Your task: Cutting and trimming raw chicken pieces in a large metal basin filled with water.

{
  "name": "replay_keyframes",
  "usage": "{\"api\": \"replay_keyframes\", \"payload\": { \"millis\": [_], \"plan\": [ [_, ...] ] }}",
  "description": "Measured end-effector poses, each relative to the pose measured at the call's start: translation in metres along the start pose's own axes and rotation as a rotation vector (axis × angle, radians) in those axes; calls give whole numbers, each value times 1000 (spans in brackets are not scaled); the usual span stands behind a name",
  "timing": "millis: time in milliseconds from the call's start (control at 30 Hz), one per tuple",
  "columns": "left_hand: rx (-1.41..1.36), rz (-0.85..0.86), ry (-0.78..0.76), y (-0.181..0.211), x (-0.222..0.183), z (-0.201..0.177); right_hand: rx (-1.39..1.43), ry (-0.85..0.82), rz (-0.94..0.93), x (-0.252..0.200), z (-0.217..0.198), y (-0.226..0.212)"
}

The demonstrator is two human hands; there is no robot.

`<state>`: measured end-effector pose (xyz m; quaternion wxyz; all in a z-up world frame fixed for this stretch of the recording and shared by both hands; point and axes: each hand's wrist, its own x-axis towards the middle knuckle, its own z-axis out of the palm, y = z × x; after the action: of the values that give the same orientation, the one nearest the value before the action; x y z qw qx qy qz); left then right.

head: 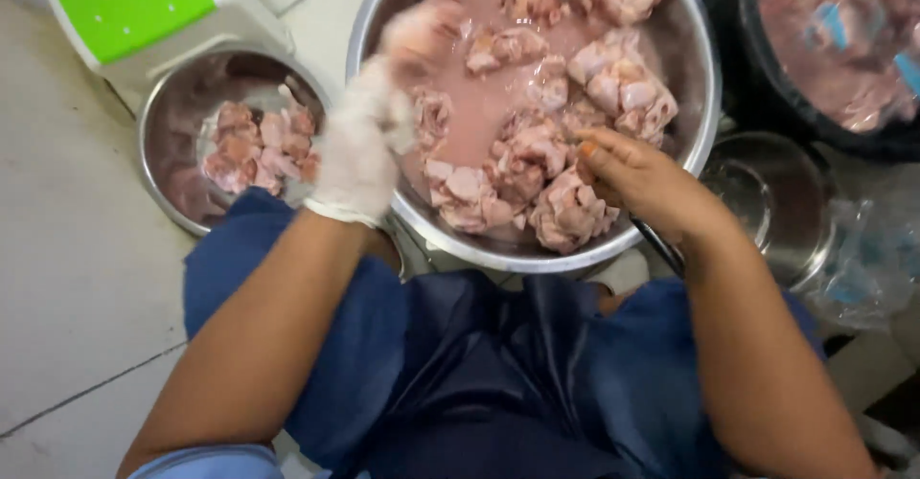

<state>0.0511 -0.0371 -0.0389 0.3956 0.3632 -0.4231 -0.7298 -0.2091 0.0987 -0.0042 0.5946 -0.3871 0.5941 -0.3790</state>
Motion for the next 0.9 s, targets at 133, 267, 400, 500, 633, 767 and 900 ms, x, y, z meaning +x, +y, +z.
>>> {"api": "replay_keyframes", "payload": {
  "millis": [133, 267, 400, 500, 633, 767, 900],
  "plan": [
    [-352, 90, 386, -26, 21, -80, -415, -45, 361, 1, 18, -4],
    [-548, -68, 728, 2, 8, -98, -686, -192, 418, 11, 20, 32],
    [-646, 224, 997, -13, 11, -138, -464, -257, 388, 20, 20, 86],
    [-729, 30, 1058, -39, 10, -178, -758, -275, 417, 30, 12, 120],
    [-811, -158, 836, -132, 22, -256, -903, -298, 275, 28, 7, 136],
    [-612, -159, 618, -184, 55, -267, -927, -266, 434, 20, 10, 114],
    [-248, -219, 476, -279, 99, -230, -1027, -327, 438, 28, 6, 147]
  ]
}}
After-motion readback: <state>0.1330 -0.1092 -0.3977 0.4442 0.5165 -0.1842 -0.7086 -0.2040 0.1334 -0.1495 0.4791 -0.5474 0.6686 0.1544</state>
